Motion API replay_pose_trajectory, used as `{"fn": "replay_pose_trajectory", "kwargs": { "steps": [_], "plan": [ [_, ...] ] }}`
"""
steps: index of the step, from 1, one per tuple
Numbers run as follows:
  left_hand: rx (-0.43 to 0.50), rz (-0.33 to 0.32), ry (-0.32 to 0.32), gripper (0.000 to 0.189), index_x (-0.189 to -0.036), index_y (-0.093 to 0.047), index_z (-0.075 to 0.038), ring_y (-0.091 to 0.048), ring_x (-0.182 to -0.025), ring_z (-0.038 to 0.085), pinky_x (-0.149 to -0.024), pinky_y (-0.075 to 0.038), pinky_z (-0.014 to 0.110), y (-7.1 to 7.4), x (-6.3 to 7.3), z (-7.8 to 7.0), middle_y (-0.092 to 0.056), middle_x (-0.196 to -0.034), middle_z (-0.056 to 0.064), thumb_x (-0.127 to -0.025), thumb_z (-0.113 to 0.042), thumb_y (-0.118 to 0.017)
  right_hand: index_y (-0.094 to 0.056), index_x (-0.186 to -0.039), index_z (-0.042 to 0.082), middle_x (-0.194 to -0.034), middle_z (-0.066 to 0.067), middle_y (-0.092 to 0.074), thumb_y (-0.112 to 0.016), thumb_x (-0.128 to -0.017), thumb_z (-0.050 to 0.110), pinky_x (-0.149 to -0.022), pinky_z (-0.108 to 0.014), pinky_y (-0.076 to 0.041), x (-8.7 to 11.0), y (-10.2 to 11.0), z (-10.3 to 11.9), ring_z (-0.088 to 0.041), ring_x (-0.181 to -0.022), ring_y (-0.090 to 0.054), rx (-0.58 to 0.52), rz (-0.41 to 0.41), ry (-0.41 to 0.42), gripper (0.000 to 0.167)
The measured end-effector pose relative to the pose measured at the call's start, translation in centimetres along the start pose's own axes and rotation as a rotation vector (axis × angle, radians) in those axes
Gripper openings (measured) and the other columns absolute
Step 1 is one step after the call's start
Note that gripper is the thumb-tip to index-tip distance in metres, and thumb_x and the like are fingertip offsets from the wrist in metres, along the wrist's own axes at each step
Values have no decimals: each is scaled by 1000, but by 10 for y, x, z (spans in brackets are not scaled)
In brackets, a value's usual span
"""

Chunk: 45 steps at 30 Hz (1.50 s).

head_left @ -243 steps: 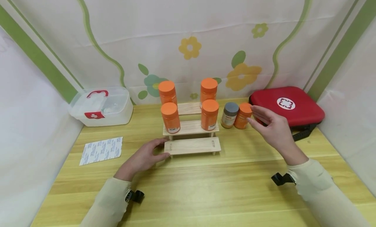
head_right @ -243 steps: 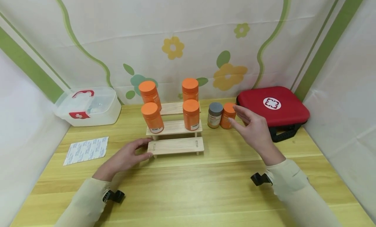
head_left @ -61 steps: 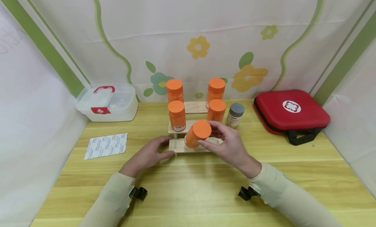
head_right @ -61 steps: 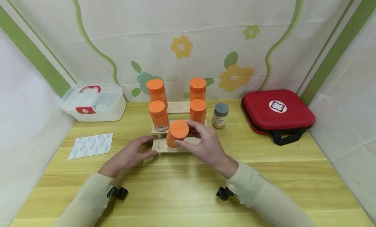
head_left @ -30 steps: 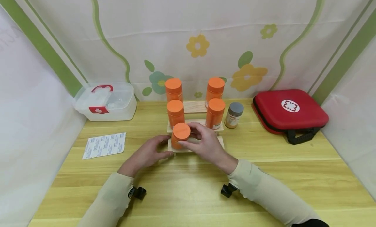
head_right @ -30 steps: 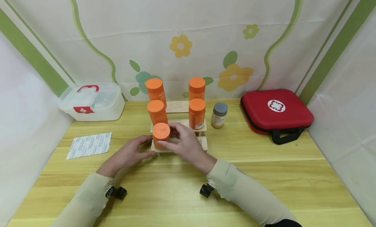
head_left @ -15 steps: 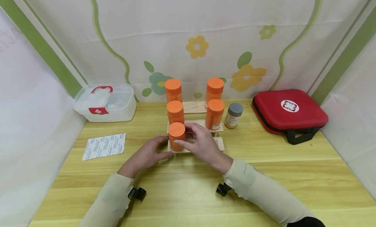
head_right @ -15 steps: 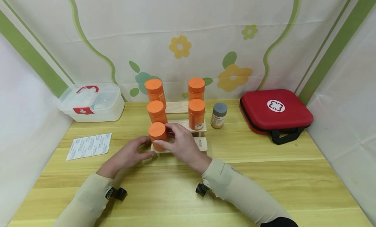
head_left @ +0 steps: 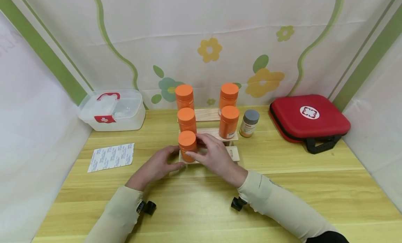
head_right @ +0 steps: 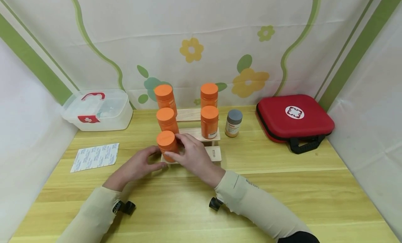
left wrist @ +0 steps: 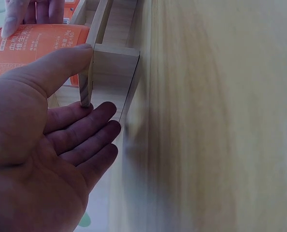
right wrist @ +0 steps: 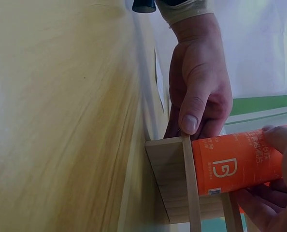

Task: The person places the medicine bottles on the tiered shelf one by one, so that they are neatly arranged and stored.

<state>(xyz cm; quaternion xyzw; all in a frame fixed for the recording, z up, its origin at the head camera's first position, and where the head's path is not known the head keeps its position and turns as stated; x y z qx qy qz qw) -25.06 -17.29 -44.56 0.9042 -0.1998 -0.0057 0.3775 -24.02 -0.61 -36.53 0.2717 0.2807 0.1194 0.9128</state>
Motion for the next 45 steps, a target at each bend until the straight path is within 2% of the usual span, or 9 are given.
{"fn": "replay_pose_trajectory", "kwargs": {
  "steps": [6,13,24,33,39,42,45],
  "plan": [
    [-2,-2,-3,67,-156,-55,-8,-52,-151,39,-127,-41,60,0,0,-2,-58,-160,16,-99,-33,-80,-67,-138,0,-132,-15,-75,-92,-88,24,-100,-39,-65,3,6,2,-28,-120,-74,75,-1,22,60],
    [-20,-6,-7,67,-155,-57,-8,-51,-152,39,-127,-40,61,2,1,-3,-58,-159,15,-98,-35,-81,-67,-138,-2,-130,-16,-76,-92,-88,19,-99,-40,-65,6,21,10,-29,-117,-76,20,-12,75,60],
    [-5,-3,-13,67,-155,-57,-8,-53,-150,39,-127,-41,60,1,0,-2,-59,-159,15,-98,-35,-81,-69,-135,0,-131,-14,-77,-92,-88,19,-104,-45,-63,20,48,9,-29,-118,-76,59,-18,86,56],
    [-12,-4,-13,70,-155,-56,-6,-52,-151,40,-127,-40,62,1,1,2,-57,-160,17,-98,-39,-81,-71,-134,1,-132,-12,-77,-91,-86,11,-101,-47,-64,34,71,6,-29,-120,-75,69,-30,120,54],
    [-33,-5,9,70,-155,-55,-5,-51,-150,42,-127,-40,63,2,2,3,-57,-159,19,-99,-39,-80,-70,-135,1,-131,-12,-77,-90,-86,7,-97,-49,-65,46,91,-2,-31,-117,-76,86,-58,128,53],
    [-39,-8,7,69,-154,-56,-4,-52,-150,42,-127,-40,63,2,2,2,-58,-159,19,-99,-38,-80,-70,-133,0,-130,-14,-78,-90,-85,4,-97,-44,-65,51,103,-8,-32,-115,-77,88,-81,136,52],
    [-43,-8,2,69,-154,-56,-4,-53,-149,42,-126,-41,63,1,1,2,-58,-158,20,-99,-38,-80,-72,-130,-1,-128,-14,-78,-90,-83,1,-101,-27,-62,58,116,-16,-32,-114,-77,107,-115,129,51]
  ]
}}
Point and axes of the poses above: each hand's wrist, its own x-axis away from the middle knuckle, its own y-axis out of the back of the hand, z = x × y, the point moved 10 cm from there along -x, towards the middle knuckle
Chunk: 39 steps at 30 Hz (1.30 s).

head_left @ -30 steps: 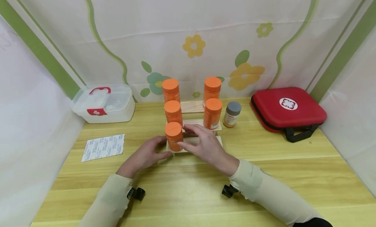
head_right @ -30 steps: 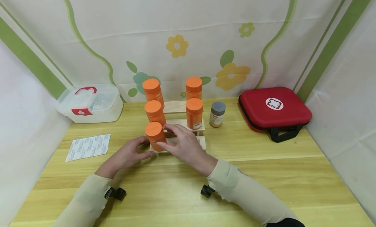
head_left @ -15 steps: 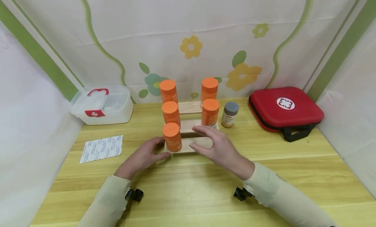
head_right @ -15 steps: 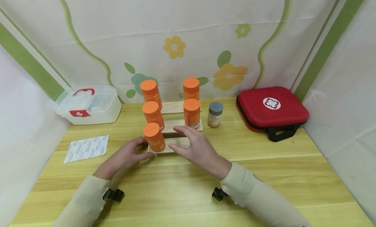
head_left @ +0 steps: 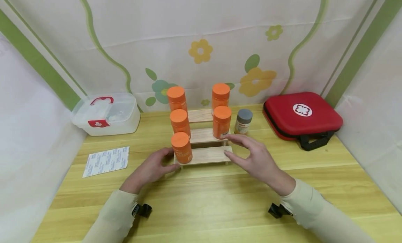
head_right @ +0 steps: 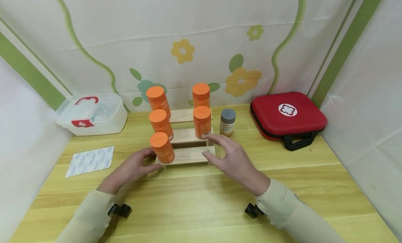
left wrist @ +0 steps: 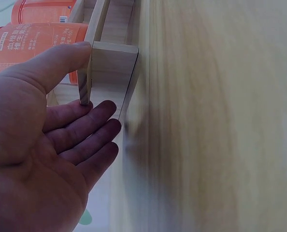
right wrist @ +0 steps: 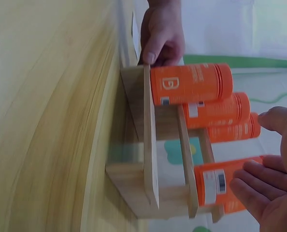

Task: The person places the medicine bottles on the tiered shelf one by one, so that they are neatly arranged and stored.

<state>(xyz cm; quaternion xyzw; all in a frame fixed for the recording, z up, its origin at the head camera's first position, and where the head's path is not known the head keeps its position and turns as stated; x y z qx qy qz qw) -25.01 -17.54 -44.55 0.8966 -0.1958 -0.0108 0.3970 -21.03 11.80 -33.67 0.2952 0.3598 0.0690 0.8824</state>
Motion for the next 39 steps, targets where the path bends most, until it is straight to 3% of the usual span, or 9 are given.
{"fn": "replay_pose_trajectory", "kwargs": {
  "steps": [3,5,15,24,30,39],
  "plan": [
    [1,-1,-1,69,-154,-56,-4,-53,-149,42,-126,-41,63,0,0,0,-58,-158,20,-99,-38,-79,-72,-129,-1,-127,-14,-79,-90,-82,-2,-104,-11,-54,3,11,-7,-33,-112,-78,20,-28,-7,50],
    [1,-3,-3,68,-154,-57,-4,-53,-149,42,-126,-41,63,0,0,0,-58,-158,19,-99,-38,-80,-73,-129,-1,-126,-15,-79,-89,-82,-4,-104,-6,-51,5,18,-12,-34,-111,-78,30,-47,-18,50],
    [8,-7,-10,67,-153,-57,-4,-54,-148,41,-126,-42,62,0,0,-1,-60,-157,18,-99,-37,-80,-73,-128,-5,-125,-19,-79,-88,-81,-9,-102,-5,-51,8,44,-41,-42,-111,-76,38,-136,-100,50],
    [12,-3,-8,68,-154,-57,-4,-54,-148,40,-126,-42,61,0,1,-2,-59,-157,18,-99,-38,-80,-70,-137,-4,-136,-23,-74,-84,-91,1,-103,-1,-46,8,55,-74,-45,-123,-72,22,-166,-280,48],
    [19,5,-3,68,-155,-56,-7,-54,-149,39,-126,-42,61,0,0,-1,-59,-159,16,-99,-40,-80,-65,-144,-2,-145,-22,-69,-82,-96,10,-108,-11,-50,7,53,-103,-42,-132,-68,-12,-140,-416,52],
    [19,6,-3,68,-155,-57,-7,-52,-150,39,-127,-40,61,-1,0,0,-59,-159,16,-99,-39,-80,-57,-152,-1,-155,-22,-61,-80,-100,23,-116,-46,-51,0,42,-135,-41,-142,-62,-43,-93,-528,62]
  ]
}}
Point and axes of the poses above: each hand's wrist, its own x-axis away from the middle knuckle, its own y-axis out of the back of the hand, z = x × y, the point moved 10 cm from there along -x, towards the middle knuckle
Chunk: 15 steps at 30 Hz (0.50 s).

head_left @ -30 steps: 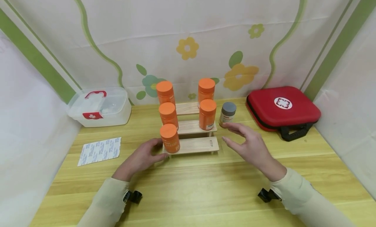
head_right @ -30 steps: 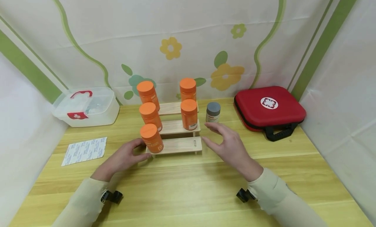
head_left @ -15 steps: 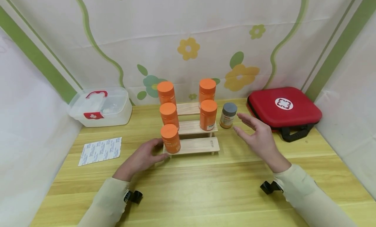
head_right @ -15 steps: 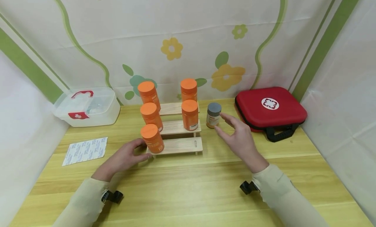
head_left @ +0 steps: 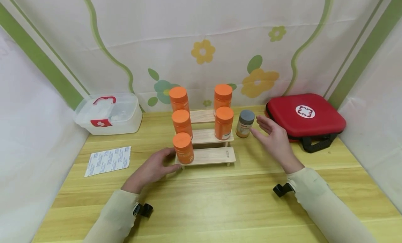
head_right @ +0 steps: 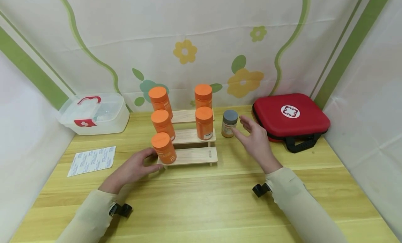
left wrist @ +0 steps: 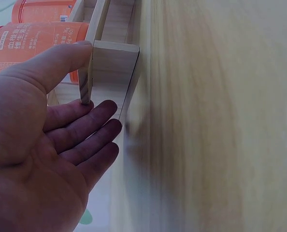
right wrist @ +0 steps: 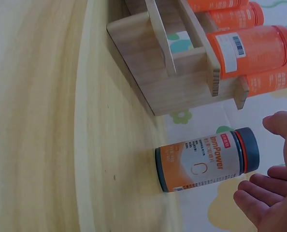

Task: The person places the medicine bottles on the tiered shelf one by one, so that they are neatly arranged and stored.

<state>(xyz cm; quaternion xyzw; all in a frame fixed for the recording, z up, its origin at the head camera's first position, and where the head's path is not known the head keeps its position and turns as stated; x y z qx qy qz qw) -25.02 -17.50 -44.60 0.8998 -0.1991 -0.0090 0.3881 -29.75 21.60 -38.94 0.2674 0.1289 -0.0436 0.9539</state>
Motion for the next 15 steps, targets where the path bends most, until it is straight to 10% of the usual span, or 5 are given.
{"fn": "replay_pose_trajectory", "kwargs": {
  "steps": [15],
  "plan": [
    [-8,1,5,68,-155,-56,-7,-52,-151,40,-127,-40,61,0,0,-1,-59,-159,16,-99,-38,-80,-53,-155,1,-153,-27,-60,-81,-100,28,-116,-55,-53,-25,-21,-20,-45,-141,-61,-4,57,-65,68]
  ]
}}
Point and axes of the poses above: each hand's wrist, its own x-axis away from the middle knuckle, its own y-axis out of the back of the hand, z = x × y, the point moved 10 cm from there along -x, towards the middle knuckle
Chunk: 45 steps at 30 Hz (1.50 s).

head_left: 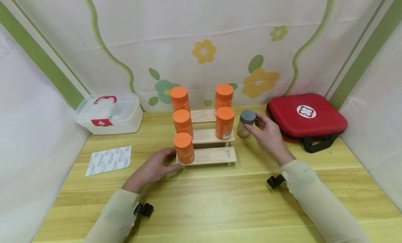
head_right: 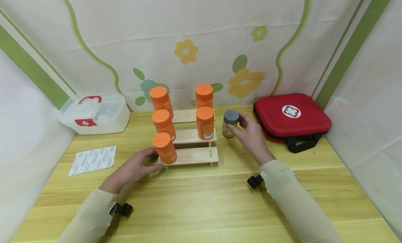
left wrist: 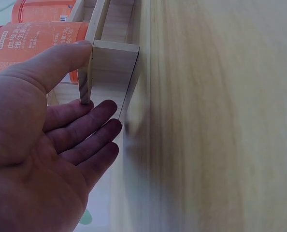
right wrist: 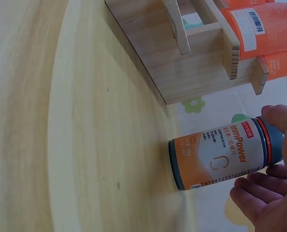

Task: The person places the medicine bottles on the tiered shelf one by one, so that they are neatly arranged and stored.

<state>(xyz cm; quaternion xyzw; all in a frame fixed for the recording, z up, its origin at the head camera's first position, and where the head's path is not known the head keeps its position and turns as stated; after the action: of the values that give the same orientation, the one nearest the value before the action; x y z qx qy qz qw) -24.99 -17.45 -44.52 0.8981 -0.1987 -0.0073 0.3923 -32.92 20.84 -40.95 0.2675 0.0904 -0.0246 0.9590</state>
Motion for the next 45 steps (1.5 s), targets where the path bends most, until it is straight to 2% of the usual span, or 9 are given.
{"fn": "replay_pose_trajectory", "kwargs": {
  "steps": [4,11,20,26,36,45],
  "plan": [
    [6,3,-2,68,-155,-56,-7,-52,-151,40,-127,-40,61,0,-1,0,-58,-159,16,-99,-38,-80,-54,-154,1,-150,-28,-63,-81,-99,31,-116,-55,-53,-4,-2,-1,-45,-139,-63,16,-4,-3,69],
    [11,2,-9,68,-155,-57,-7,-52,-151,40,-127,-40,60,-1,-1,-1,-59,-158,16,-99,-37,-80,-56,-150,-1,-143,-30,-67,-81,-99,28,-115,-55,-55,-8,-7,-7,-45,-134,-66,20,-18,-14,64],
    [13,-1,-18,67,-155,-57,-8,-52,-151,38,-127,-41,60,0,0,-1,-59,-159,14,-99,-37,-80,-57,-150,-2,-143,-29,-67,-81,-99,28,-111,-53,-57,-10,-8,-8,-43,-134,-66,15,-27,-22,63],
    [22,-3,-28,65,-153,-58,-7,-54,-149,37,-127,-41,59,0,-1,-2,-62,-156,14,-98,-35,-81,-57,-150,-3,-143,-30,-67,-81,-99,28,-109,-53,-59,-9,-6,-7,-44,-132,-68,40,-43,-25,65],
    [18,1,-5,68,-155,-57,-7,-53,-150,38,-127,-42,59,0,0,0,-60,-158,15,-99,-37,-81,-60,-148,-1,-141,-28,-68,-83,-98,27,-106,-49,-59,-3,-2,-7,-42,-130,-70,28,-68,0,63],
    [20,1,-6,68,-156,-55,-6,-53,-150,39,-127,-41,60,0,1,0,-59,-159,16,-99,-35,-80,-63,-144,-1,-138,-27,-71,-86,-95,30,-106,-47,-60,5,11,0,-41,-128,-71,14,-95,14,63]
  ]
}}
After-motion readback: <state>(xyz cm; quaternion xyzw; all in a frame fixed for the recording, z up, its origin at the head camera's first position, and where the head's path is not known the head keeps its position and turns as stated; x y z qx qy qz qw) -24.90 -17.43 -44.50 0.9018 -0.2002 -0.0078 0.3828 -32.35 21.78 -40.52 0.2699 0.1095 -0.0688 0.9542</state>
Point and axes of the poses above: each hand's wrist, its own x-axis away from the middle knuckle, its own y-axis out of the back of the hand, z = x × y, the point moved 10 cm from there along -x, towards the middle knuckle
